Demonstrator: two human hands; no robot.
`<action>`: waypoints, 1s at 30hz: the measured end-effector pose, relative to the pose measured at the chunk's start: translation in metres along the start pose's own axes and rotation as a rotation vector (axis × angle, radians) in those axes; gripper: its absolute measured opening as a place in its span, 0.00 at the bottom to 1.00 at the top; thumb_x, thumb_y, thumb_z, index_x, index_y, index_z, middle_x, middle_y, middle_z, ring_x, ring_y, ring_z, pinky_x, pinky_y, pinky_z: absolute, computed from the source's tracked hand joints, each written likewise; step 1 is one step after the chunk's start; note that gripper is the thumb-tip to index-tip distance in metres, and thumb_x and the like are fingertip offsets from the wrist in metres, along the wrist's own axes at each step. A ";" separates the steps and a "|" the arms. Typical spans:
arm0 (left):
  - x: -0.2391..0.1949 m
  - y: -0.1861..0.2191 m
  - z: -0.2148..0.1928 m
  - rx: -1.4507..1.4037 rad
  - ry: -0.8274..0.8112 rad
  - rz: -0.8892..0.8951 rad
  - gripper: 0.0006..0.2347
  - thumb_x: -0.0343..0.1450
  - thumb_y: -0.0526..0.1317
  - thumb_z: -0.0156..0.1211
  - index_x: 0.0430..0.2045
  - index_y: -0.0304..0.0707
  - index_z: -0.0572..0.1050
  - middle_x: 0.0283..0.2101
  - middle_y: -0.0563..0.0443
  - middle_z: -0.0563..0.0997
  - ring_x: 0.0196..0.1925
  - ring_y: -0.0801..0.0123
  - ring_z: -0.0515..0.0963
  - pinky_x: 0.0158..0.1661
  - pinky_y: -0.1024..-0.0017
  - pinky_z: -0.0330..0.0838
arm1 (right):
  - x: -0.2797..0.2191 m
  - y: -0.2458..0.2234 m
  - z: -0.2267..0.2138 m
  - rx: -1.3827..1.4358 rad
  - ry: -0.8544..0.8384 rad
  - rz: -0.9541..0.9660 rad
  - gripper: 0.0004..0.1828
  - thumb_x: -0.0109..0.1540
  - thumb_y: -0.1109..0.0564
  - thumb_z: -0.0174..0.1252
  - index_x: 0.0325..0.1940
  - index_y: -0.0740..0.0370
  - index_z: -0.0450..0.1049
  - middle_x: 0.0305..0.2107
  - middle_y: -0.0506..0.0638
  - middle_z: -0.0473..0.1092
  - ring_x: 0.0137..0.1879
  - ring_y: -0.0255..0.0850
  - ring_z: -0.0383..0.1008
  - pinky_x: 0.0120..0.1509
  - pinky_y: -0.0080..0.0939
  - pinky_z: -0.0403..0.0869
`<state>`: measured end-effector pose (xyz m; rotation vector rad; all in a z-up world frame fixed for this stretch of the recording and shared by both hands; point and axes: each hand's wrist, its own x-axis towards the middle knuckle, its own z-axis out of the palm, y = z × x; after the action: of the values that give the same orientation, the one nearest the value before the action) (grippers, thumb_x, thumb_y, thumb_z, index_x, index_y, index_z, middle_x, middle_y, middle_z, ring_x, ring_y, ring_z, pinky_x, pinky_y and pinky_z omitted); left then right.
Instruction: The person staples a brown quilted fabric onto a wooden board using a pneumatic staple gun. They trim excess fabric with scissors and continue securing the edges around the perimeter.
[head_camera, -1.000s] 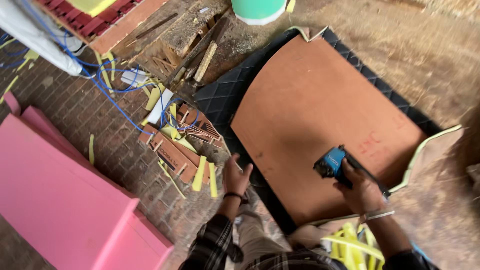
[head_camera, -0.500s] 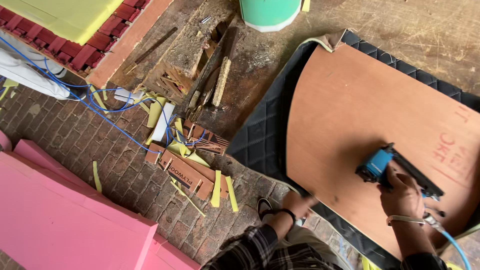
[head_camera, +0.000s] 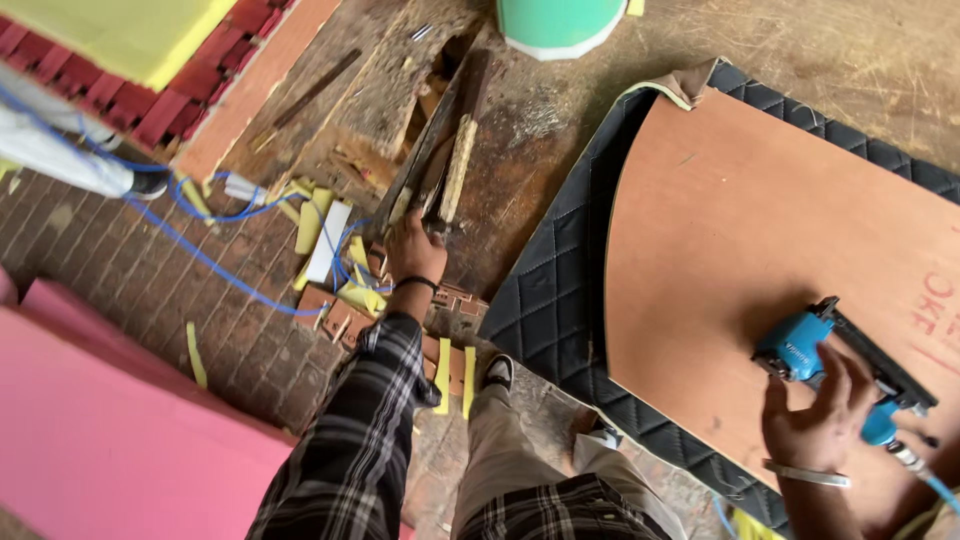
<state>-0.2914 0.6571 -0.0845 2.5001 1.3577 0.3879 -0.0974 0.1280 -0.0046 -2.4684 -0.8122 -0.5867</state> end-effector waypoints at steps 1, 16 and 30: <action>0.021 0.000 0.000 0.032 -0.046 0.021 0.24 0.68 0.39 0.62 0.60 0.35 0.67 0.63 0.36 0.70 0.65 0.45 0.68 0.61 0.52 0.63 | -0.002 -0.028 0.003 0.106 -0.049 0.056 0.30 0.57 0.63 0.67 0.64 0.65 0.71 0.55 0.61 0.69 0.60 0.54 0.70 0.68 0.51 0.71; -0.058 0.007 -0.051 -1.133 -0.860 -0.597 0.15 0.69 0.52 0.65 0.20 0.41 0.73 0.21 0.53 0.76 0.22 0.70 0.78 0.30 0.72 0.71 | -0.031 -0.269 0.076 1.017 -1.026 0.678 0.17 0.62 0.59 0.60 0.55 0.56 0.79 0.44 0.49 0.83 0.48 0.37 0.85 0.56 0.39 0.82; -0.172 0.123 -0.038 -1.372 -1.003 0.261 0.12 0.72 0.46 0.65 0.34 0.36 0.77 0.41 0.48 0.81 0.44 0.66 0.80 0.46 0.64 0.76 | -0.072 -0.185 0.066 1.804 -1.107 0.723 0.22 0.65 0.49 0.70 0.37 0.74 0.77 0.24 0.57 0.77 0.29 0.43 0.76 0.35 0.40 0.74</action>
<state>-0.3004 0.4512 -0.0235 1.2750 0.1413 0.0099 -0.2513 0.2647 -0.0396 -0.9035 -0.2872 1.3225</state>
